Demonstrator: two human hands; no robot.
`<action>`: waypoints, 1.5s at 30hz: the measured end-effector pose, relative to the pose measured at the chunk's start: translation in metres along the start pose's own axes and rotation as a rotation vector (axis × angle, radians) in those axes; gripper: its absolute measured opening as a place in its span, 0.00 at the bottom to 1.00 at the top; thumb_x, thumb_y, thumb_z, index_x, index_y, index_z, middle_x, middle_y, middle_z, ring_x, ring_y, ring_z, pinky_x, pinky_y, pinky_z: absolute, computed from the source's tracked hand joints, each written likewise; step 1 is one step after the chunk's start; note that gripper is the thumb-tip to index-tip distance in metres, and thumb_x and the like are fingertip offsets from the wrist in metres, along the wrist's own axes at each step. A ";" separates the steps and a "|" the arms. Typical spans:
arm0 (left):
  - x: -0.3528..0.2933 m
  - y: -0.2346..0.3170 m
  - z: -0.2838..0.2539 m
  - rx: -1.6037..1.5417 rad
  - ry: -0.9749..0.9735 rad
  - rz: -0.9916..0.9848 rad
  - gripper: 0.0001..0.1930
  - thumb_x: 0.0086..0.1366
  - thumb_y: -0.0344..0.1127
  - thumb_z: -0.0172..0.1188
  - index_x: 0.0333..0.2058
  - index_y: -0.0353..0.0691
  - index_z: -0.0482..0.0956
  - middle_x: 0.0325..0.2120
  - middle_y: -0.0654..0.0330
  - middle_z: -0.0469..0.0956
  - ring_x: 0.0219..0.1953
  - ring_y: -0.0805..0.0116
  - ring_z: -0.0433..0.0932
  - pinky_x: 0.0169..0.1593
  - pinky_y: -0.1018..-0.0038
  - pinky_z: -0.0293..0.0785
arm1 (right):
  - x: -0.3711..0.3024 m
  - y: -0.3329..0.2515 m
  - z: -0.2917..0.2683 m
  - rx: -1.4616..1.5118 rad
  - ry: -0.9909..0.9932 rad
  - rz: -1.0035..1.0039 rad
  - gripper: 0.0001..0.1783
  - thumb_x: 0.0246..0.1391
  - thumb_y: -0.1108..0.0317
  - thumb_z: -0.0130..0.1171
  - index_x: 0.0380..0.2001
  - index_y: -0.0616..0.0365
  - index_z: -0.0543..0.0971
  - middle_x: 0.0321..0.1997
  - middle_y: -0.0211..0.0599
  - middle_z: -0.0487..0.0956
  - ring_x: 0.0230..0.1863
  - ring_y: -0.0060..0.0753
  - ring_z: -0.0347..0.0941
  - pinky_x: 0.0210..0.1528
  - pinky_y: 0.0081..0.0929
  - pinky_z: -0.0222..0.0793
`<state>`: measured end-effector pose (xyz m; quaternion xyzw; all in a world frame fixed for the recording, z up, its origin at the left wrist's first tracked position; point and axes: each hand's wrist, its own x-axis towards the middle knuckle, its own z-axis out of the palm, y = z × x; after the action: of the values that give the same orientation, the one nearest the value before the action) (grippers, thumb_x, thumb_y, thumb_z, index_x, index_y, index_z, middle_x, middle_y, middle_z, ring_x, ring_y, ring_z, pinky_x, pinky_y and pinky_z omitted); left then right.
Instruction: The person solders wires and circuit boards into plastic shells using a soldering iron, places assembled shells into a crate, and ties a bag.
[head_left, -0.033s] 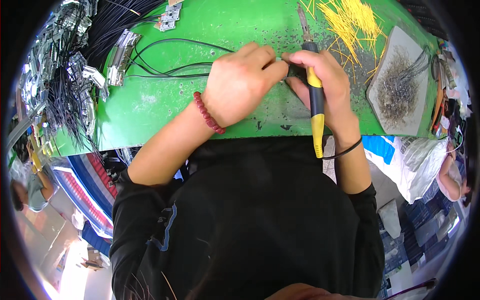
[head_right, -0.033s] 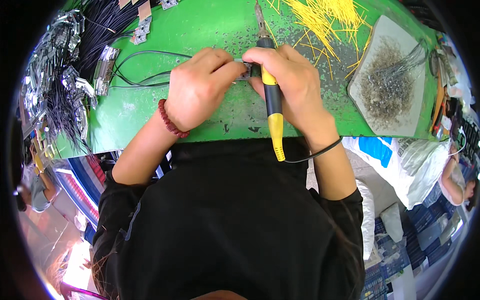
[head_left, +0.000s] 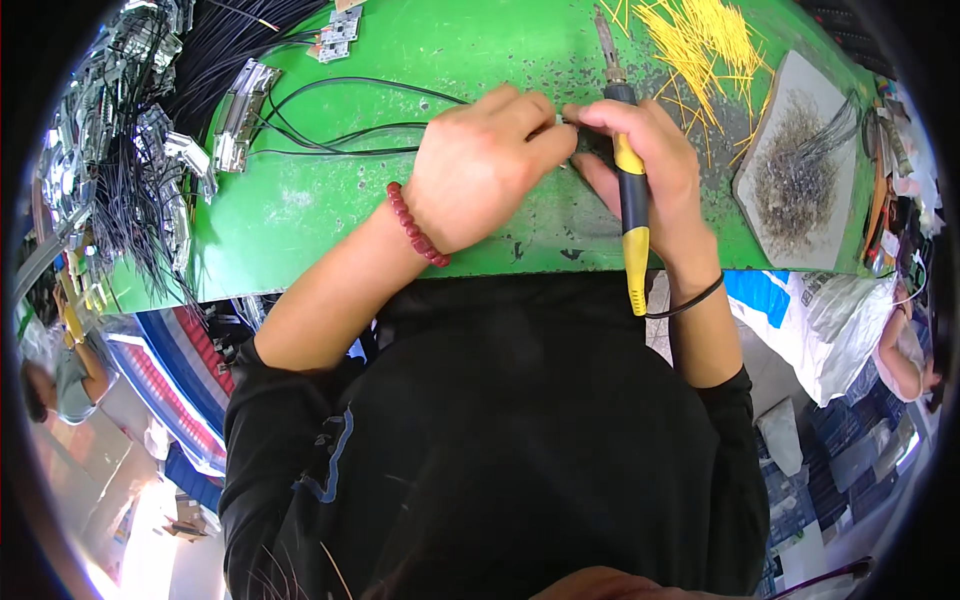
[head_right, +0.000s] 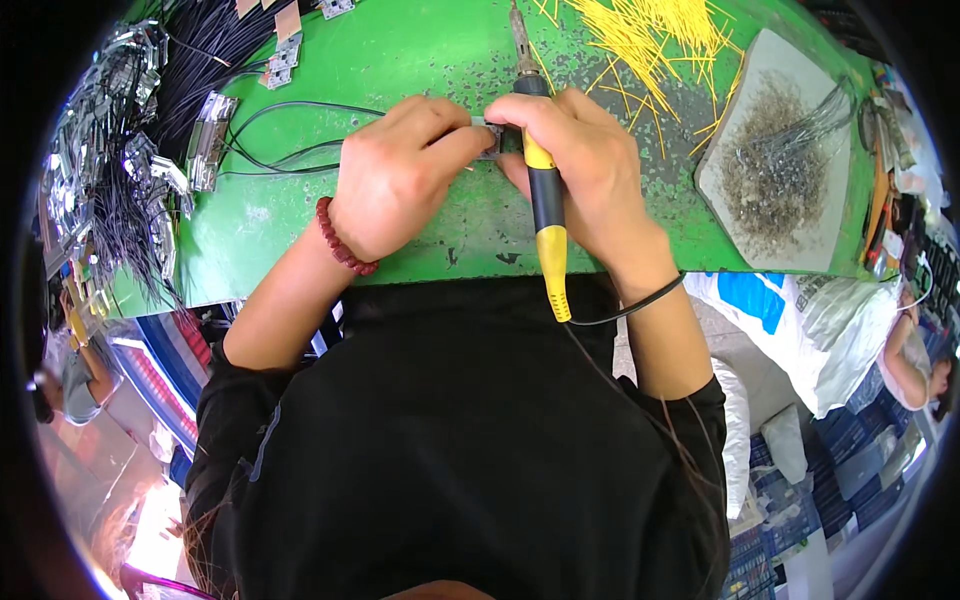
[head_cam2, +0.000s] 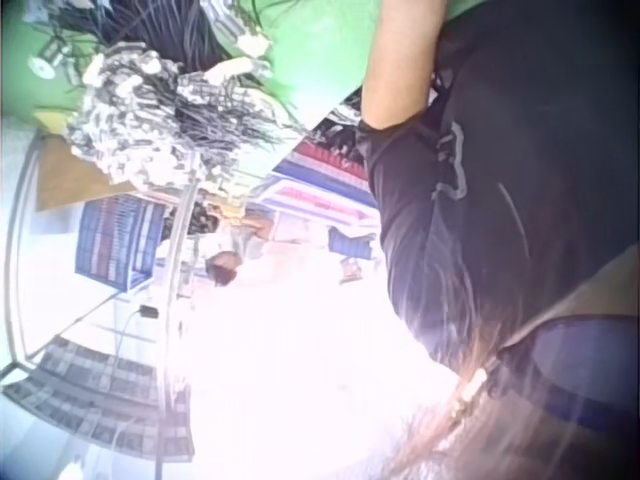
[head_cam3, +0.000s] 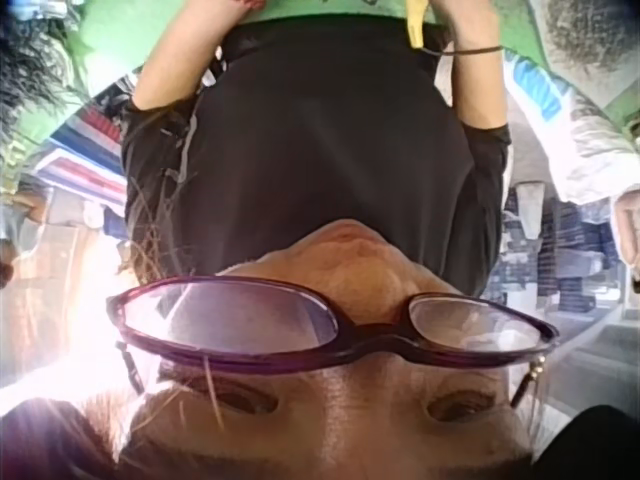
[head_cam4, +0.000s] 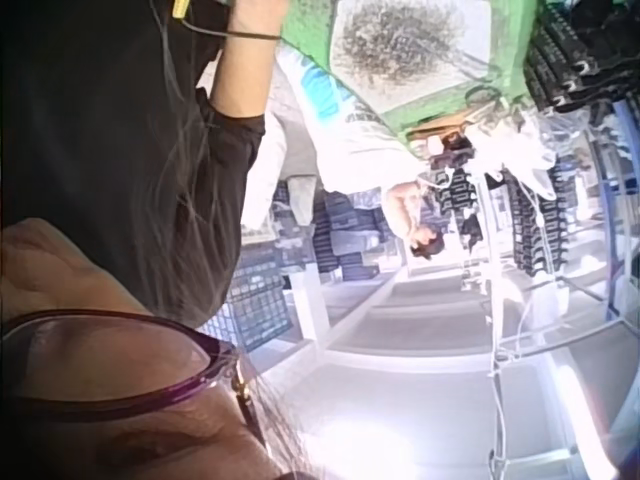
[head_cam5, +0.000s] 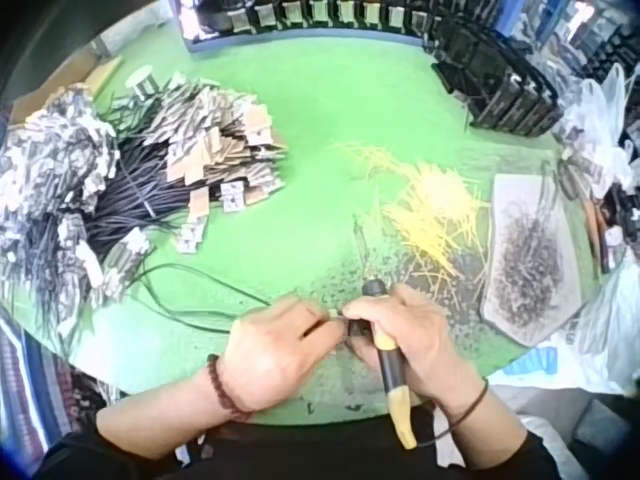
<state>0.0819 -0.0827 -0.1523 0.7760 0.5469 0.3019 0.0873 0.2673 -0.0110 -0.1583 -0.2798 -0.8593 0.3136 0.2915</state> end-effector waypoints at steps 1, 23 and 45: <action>0.000 0.000 0.000 -0.001 -0.002 0.001 0.11 0.46 0.25 0.64 0.31 0.43 0.80 0.27 0.62 0.76 0.29 0.63 0.77 0.30 0.71 0.75 | -0.001 0.002 0.001 0.004 0.011 0.001 0.27 0.33 0.77 0.70 0.42 0.46 0.78 0.23 0.31 0.71 0.26 0.37 0.70 0.27 0.32 0.65; 0.003 -0.007 -0.002 0.086 0.001 0.133 0.12 0.45 0.26 0.61 0.31 0.42 0.82 0.28 0.65 0.76 0.28 0.69 0.76 0.27 0.76 0.74 | 0.010 -0.005 -0.007 -0.013 -0.035 -0.062 0.22 0.37 0.75 0.67 0.41 0.47 0.79 0.21 0.30 0.71 0.25 0.36 0.68 0.27 0.32 0.64; 0.000 -0.009 0.000 0.083 -0.004 0.149 0.14 0.44 0.26 0.61 0.33 0.42 0.82 0.27 0.64 0.75 0.27 0.69 0.75 0.26 0.75 0.73 | -0.051 -0.004 -0.016 0.673 0.434 0.384 0.09 0.48 0.75 0.59 0.33 0.65 0.73 0.24 0.28 0.73 0.22 0.14 0.67 0.26 0.12 0.61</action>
<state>0.0747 -0.0789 -0.1562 0.8180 0.4996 0.2832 0.0336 0.3114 -0.0420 -0.1621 -0.3831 -0.5607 0.5583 0.4766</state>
